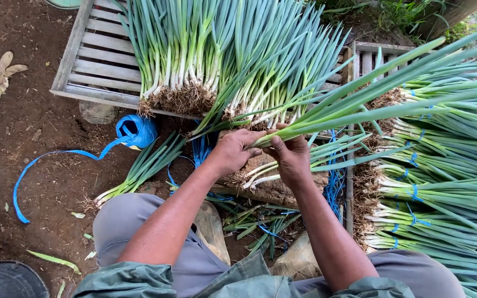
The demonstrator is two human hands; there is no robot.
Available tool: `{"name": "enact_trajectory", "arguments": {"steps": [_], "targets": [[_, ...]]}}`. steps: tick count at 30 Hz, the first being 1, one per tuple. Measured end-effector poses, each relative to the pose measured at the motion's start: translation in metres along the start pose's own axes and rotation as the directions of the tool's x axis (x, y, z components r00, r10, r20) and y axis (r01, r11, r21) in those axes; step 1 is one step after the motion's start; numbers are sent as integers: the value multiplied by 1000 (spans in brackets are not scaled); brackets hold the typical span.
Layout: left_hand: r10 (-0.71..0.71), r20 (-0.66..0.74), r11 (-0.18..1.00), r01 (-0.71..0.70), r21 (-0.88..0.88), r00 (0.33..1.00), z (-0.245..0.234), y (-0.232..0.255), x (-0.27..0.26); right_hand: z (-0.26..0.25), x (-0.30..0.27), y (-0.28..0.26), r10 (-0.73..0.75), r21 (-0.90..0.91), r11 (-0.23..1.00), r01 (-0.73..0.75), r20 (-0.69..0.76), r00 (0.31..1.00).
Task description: The person gathers green onions from a wooden crate, aligns them into a bunch, and ties them together using a blue plastic strip. The tied bundles are placed on a wooden pallet next to other completed bundles.
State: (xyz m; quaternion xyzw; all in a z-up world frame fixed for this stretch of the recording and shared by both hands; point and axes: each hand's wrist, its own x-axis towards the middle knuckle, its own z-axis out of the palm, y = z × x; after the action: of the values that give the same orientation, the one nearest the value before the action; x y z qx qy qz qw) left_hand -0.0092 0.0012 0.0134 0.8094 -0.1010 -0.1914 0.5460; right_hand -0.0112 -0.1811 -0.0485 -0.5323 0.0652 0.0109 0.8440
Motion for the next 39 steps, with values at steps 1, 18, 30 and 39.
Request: {"name": "enact_trajectory", "arguments": {"steps": [1,18,30,39], "targets": [[1,2,1000,-1,0,1000,2,-10,5,1,-1,3,-1,0,1000,1,-2,1000],[14,45,1000,-14,11,999,-3,-14,12,16,-13,19,32,22,999,-32,-4,999],[100,-11,993,-99,72,995,-36,3,-1,-13,37,-50,-551,-645,-434,629,742,381],[-52,179,998,58,-32,982,-40,9,-7,-21,49,-57,-239,-391,-680,621,918,317]]}}
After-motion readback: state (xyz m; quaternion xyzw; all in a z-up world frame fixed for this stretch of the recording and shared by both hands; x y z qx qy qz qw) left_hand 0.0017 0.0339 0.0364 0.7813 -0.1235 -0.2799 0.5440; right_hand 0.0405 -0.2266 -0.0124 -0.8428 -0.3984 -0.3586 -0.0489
